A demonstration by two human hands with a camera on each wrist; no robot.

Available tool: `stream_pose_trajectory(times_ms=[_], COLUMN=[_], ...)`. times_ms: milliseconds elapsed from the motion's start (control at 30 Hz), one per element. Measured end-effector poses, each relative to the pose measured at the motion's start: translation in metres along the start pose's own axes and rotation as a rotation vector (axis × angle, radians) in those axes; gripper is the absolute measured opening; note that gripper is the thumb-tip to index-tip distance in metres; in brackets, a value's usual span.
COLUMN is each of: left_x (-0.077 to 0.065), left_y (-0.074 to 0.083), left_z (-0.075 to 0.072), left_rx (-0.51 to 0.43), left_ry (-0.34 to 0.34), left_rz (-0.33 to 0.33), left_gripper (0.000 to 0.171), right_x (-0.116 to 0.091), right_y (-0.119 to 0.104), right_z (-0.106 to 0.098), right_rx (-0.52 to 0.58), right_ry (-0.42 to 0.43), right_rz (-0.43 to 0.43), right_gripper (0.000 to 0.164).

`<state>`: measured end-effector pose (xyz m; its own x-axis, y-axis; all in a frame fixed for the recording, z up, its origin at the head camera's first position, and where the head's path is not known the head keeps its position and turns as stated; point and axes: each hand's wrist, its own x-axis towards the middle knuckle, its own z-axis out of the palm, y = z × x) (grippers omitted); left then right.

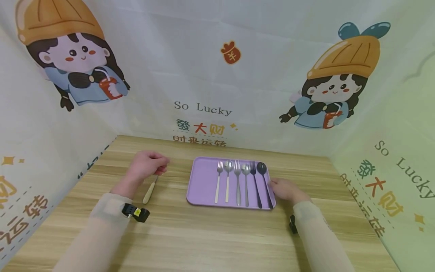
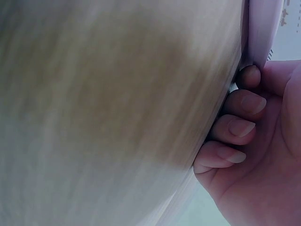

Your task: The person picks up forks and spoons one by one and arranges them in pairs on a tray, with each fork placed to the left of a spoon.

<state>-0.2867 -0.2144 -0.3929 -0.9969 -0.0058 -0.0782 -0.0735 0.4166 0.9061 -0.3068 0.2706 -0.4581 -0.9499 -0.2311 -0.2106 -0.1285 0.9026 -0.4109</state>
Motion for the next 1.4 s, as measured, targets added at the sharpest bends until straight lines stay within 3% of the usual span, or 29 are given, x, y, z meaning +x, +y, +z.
stream_pose_trajectory(times_ms=[300, 667, 900, 1200, 1400], left_x=[-0.004, -0.001, -0.005, -0.008, -0.007], left_y=[-0.025, -0.055, -0.068, -0.076, -0.082], left_z=[-0.049, -0.077, -0.088, -0.089, -0.087], left_rx=[0.055, 0.13, 0.221, 0.175, 0.228], left_ry=[0.041, 0.043, 0.011, -0.025, -0.027], left_rz=[-0.039, -0.119, -0.176, -0.262, -0.276], left_gripper=[0.046, 0.04, 0.034, 0.03, 0.03], right_x=[-0.002, -0.001, 0.0, 0.0, 0.0], right_y=[-0.002, -0.002, 0.001, 0.0, 0.0], right_z=[-0.001, 0.0, 0.0, 0.0, -0.001], right_rx=[0.003, 0.003, 0.006, 0.008, 0.02], right_ry=[-0.002, -0.008, -0.01, -0.013, -0.018], right_rz=[0.014, 0.025, 0.025, 0.025, 0.029], right_gripper=[0.06, 0.058, 0.059, 0.058, 0.058])
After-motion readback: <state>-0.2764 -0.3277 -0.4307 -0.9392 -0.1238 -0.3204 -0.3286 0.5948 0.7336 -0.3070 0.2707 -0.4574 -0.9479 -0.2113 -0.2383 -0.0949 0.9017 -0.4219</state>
